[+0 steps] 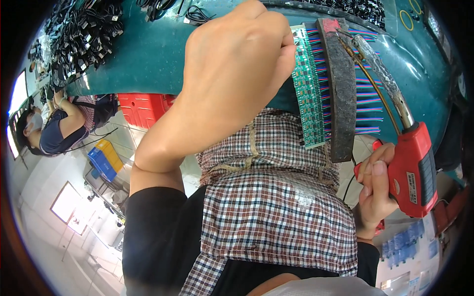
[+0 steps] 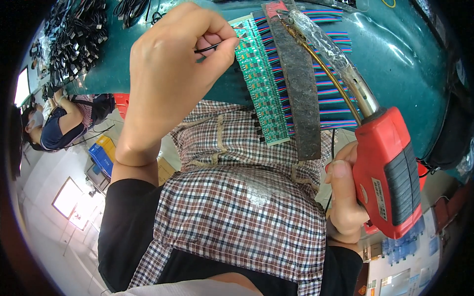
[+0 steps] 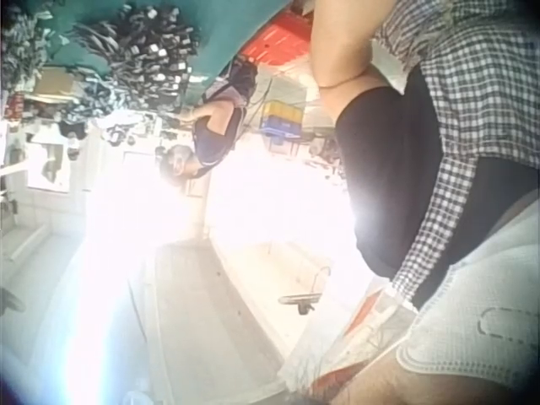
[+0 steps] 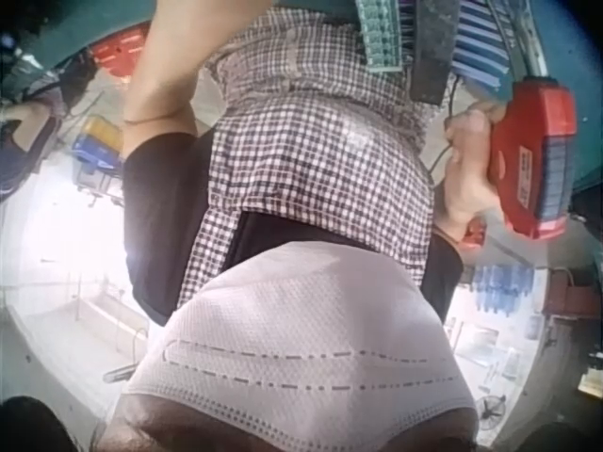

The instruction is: The person solders wires onto circuit boards using a soldering iron, replaces the finished circuit board under a metal weight, and attaches and solders more wires onto the new board.

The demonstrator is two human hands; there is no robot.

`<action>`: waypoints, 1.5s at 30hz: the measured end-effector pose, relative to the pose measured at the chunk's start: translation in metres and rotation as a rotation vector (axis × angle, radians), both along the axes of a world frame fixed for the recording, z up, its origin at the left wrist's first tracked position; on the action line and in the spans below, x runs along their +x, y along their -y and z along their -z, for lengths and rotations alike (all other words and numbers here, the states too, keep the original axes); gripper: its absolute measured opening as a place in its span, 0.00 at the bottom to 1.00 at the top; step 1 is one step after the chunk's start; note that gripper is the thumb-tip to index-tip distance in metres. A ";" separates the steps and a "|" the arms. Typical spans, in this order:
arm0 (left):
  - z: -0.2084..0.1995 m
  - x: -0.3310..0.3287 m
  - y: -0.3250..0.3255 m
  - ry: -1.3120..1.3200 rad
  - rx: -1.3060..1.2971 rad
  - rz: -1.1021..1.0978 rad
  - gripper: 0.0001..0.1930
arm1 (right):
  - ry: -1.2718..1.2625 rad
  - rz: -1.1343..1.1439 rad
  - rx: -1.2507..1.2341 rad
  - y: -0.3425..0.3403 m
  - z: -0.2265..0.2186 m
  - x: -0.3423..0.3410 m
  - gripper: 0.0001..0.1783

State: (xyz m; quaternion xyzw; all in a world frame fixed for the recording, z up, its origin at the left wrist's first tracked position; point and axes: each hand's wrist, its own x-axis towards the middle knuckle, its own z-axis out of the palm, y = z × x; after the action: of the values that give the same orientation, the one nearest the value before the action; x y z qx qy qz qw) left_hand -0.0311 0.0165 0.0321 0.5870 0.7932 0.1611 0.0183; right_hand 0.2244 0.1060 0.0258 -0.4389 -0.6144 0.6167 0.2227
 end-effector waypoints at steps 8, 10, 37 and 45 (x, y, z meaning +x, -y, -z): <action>0.004 0.007 -0.002 0.229 0.068 -0.185 0.06 | -0.019 -0.029 -0.026 -0.003 0.000 0.002 0.05; 0.005 0.008 -0.001 0.325 0.023 -0.250 0.07 | -0.028 -0.041 -0.026 -0.003 0.000 0.003 0.05; 0.037 0.016 0.000 0.168 0.164 -0.281 0.08 | 0.219 -0.332 0.025 -0.003 -0.003 0.014 0.09; 0.038 0.017 -0.001 0.155 0.166 -0.277 0.08 | 0.141 -0.283 -0.029 -0.002 -0.003 0.013 0.07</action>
State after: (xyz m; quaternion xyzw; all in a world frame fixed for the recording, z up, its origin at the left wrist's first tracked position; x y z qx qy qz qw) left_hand -0.0142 0.0172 -0.0061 0.4575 0.8466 0.2718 0.0082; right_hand 0.2370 0.1081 0.0285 -0.3932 -0.6752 0.6185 0.0836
